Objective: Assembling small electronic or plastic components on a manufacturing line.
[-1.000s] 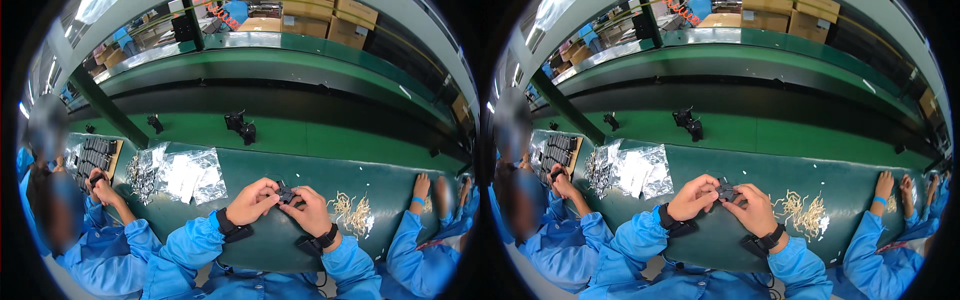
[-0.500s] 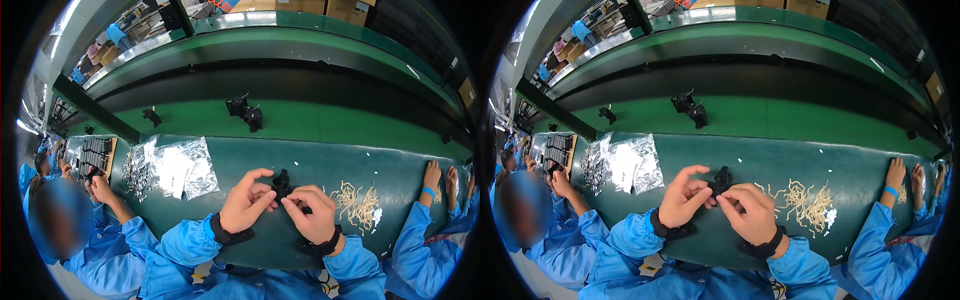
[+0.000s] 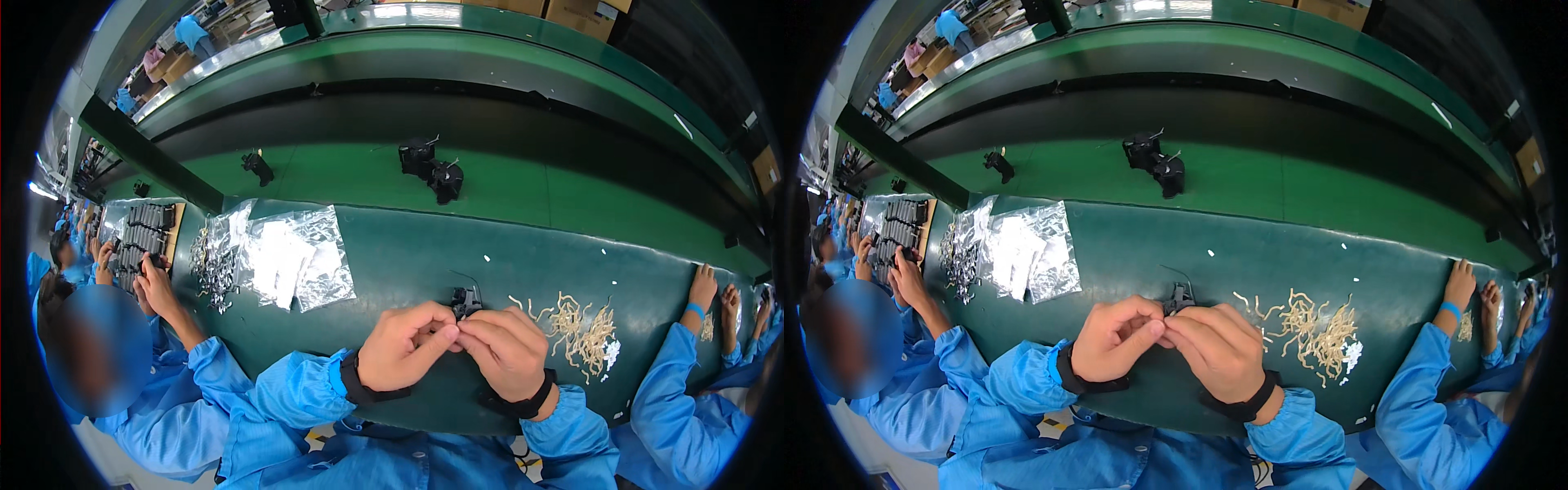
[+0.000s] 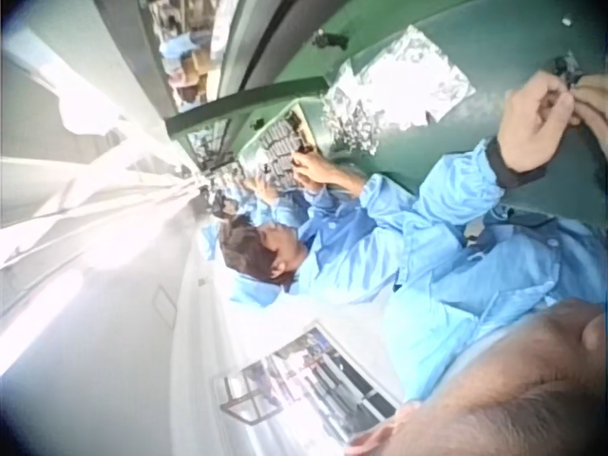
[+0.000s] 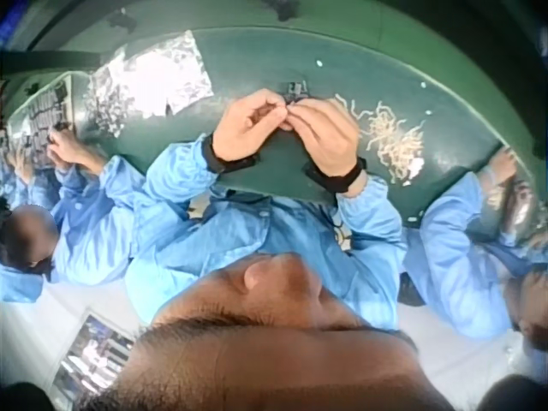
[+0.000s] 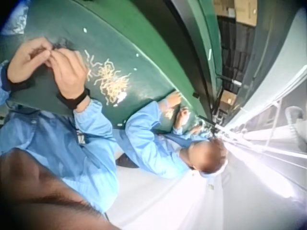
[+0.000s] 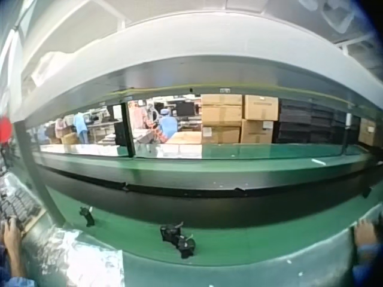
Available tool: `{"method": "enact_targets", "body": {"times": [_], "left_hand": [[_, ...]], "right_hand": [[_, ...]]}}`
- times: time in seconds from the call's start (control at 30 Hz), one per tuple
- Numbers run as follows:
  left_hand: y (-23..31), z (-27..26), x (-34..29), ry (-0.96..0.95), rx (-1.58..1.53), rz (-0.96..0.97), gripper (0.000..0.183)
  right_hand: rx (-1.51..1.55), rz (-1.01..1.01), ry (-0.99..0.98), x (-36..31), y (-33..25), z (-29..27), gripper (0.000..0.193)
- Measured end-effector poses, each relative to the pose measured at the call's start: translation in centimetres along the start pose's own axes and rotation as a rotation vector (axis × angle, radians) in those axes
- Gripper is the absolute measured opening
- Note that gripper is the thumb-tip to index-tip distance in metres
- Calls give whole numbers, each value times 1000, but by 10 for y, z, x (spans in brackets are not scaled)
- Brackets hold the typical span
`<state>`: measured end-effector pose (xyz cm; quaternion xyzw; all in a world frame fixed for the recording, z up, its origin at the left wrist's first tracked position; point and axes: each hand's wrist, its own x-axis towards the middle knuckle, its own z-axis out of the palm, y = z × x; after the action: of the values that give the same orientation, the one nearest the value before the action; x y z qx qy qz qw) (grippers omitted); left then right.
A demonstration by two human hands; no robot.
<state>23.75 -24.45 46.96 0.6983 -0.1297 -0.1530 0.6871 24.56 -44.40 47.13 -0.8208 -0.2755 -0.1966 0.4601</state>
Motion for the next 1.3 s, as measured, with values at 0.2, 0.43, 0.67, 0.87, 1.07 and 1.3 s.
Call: {"method": "enact_targets", "body": {"times": [0.2, 0.43, 0.67, 0.87, 1.07, 1.3], "left_hand": [[-2, -4, 5, -27, -37, 29, 16], [-2, -2, 6, -37, -143, 6, 17], [4, -2, 5, -6, -25, 29, 19], [8, -5, 3, -5, 137, 37, 17], [7, -7, 4, -9, 126, 5, 19], [5, -7, 4, -22, 40, 86, 13]], "right_hand": [[69, 77, -44, 5, 1, 0, 26], [119, 105, -38, 2, 7, 4, 22], [717, 599, 65, -16, 9, 12, 19], [814, 750, 18, -9, 0, 7, 18], [306, 301, 1, -8, 1, 8, 16], [116, 125, -53, 0, -2, 4, 20]]}}
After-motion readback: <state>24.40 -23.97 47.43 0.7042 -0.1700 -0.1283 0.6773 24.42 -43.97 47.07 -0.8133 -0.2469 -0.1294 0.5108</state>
